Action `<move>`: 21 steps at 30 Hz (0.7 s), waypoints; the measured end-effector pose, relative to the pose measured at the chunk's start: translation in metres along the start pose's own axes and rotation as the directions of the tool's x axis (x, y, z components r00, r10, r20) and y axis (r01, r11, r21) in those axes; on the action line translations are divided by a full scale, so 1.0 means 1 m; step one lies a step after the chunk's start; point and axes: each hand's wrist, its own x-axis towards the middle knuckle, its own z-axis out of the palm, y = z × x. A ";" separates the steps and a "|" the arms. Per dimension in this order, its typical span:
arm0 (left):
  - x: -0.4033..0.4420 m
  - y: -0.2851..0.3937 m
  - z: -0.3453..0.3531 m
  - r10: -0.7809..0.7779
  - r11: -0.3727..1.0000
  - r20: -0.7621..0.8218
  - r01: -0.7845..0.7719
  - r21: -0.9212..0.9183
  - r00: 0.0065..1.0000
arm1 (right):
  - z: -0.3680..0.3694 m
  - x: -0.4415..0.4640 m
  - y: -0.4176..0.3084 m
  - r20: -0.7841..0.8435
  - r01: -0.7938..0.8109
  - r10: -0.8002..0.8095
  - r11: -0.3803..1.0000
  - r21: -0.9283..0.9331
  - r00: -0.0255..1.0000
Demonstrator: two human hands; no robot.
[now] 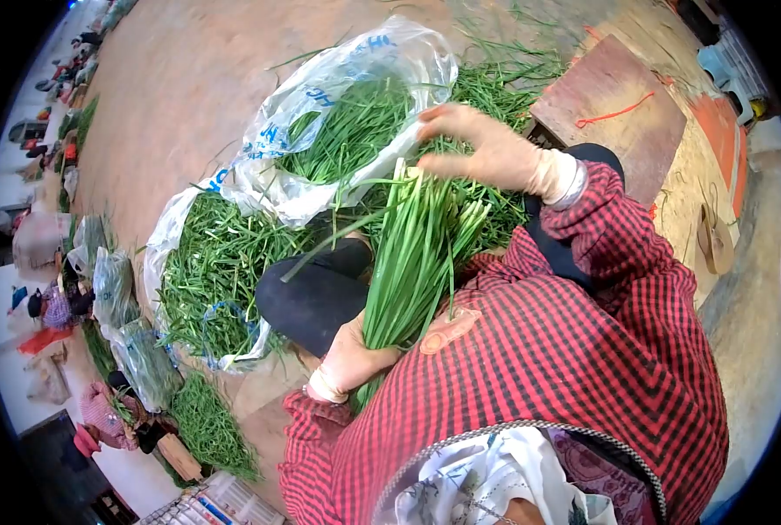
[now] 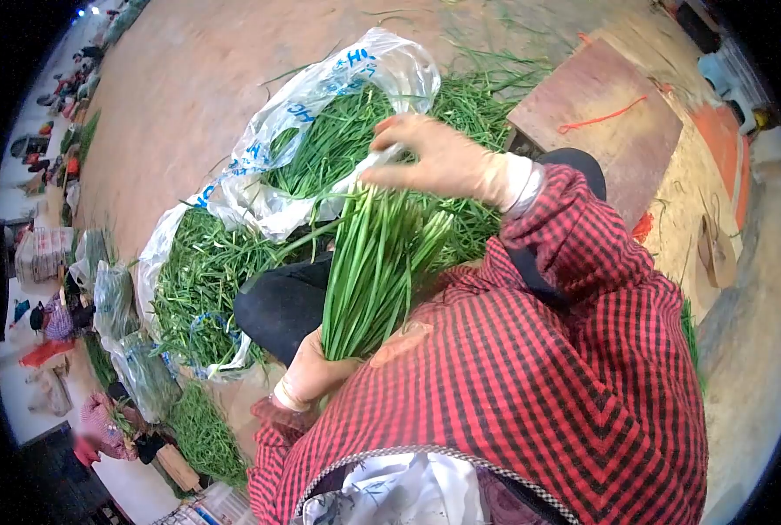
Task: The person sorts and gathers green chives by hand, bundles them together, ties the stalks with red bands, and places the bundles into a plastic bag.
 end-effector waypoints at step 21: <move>-0.009 0.031 0.001 0.408 0.241 -0.199 0.105 0.965 0.891 | -0.002 -0.009 0.003 0.347 -0.298 0.188 0.906 0.300 0.919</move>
